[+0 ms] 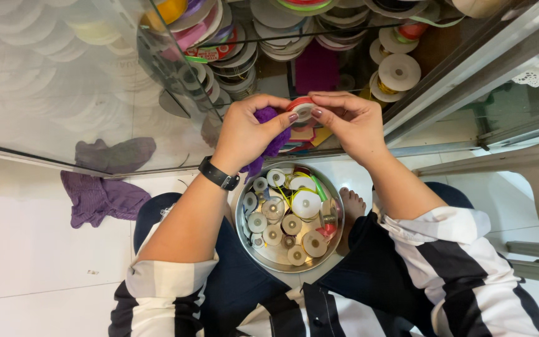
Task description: The person sits on the floor in front of a glass cabinet and wipes various spools of ribbon with a purple cloth. They pick up spools from a metal tray, clean them, and place them back into the cabinet or the tray.
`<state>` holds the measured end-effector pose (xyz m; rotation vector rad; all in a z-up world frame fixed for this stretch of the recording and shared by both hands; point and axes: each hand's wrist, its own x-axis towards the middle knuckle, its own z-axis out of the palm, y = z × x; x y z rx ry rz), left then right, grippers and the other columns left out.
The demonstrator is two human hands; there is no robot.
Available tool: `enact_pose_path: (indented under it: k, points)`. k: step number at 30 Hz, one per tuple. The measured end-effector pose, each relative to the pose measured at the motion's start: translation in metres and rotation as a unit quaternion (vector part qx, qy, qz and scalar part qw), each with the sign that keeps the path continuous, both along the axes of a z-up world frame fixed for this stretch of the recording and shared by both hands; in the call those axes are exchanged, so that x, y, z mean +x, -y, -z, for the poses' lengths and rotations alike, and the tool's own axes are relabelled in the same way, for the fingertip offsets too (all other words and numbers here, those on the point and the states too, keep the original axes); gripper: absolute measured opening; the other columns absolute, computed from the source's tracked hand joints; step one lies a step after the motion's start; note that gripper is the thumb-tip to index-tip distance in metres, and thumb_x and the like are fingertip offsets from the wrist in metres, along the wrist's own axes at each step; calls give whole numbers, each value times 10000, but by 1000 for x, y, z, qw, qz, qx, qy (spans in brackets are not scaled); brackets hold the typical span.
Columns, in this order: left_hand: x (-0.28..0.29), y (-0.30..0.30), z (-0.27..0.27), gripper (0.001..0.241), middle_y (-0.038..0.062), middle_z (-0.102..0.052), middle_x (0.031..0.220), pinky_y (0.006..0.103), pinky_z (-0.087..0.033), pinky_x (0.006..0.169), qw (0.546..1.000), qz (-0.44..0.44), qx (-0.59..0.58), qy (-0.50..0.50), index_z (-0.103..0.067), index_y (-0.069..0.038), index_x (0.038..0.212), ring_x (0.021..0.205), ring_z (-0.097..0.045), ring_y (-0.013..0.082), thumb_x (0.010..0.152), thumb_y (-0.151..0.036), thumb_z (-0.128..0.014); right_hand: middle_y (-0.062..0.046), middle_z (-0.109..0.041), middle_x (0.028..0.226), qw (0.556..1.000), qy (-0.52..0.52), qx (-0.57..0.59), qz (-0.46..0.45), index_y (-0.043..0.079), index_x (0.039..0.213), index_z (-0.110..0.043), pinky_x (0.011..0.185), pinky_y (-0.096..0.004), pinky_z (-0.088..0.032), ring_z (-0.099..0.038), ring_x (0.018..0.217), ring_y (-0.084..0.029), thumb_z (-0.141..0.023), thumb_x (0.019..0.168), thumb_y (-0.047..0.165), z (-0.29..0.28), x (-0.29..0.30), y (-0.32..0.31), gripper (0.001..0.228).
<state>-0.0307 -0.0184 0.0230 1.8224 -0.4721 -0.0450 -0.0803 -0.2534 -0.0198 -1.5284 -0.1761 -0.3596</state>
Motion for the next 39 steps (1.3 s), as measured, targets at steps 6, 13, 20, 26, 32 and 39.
enact_pose_path:
  k: [6, 13, 20, 26, 32, 39]
  points:
    - [-3, 0, -4, 223, -14, -837, 849, 197, -551, 749, 996, 11, -58, -71, -903, -184, 1102, 806, -670, 41, 894, -234, -967, -240, -811, 1229, 1000, 4, 0, 12, -33, 1243, -810, 993, -388, -674, -792, 1161, -296, -861, 1039, 18, -9, -3, 0, 216]
    - [2, -5, -5, 207, -24, -827, 834, 179, -535, 712, 994, 7, -77, -78, -902, -177, 1089, 781, -658, 27, 903, -236, -969, -215, -825, 1167, 994, -68, 78, 29, -54, 1293, -777, 989, -347, -712, -809, 1063, -219, -851, 1036, 7, 0, 1, 6, 274]
    - [3, -7, -7, 219, -20, -822, 824, 169, -538, 706, 992, 10, -82, -100, -905, -168, 1087, 768, -658, 23, 896, -239, -983, -252, -822, 1116, 981, -76, 179, 17, -59, 1351, -741, 984, -409, -743, -853, 997, -286, -816, 1031, -46, 12, 8, 17, 329]
    - [4, -6, -10, 224, -15, -814, 823, 167, -532, 698, 991, 9, -84, -106, -905, -168, 1086, 765, -650, 24, 895, -248, -988, -264, -815, 1184, 971, -111, 204, -47, -54, 1460, -678, 974, -422, -739, -852, 1028, -299, -800, 1013, -26, -3, 1, 11, 465]
    - [4, -7, -10, 227, -14, -816, 827, 161, -544, 716, 987, 2, -106, -119, -906, -166, 1095, 776, -649, 17, 897, -235, -992, -237, -822, 1093, 969, -146, 190, -61, -47, 1546, -601, 928, -432, -748, -858, 954, -308, -826, 983, -56, -3, -1, 10, 607]
    - [6, -10, -10, 253, -21, -788, 810, 147, -537, 705, 979, 0, -138, -150, -895, -136, 1105, 762, -660, 21, 891, -227, -994, -204, -837, 1080, 942, -175, 283, -47, 26, 1508, -639, 916, -445, -767, -870, 952, -310, -809, 983, -44, -7, 5, 24, 556]
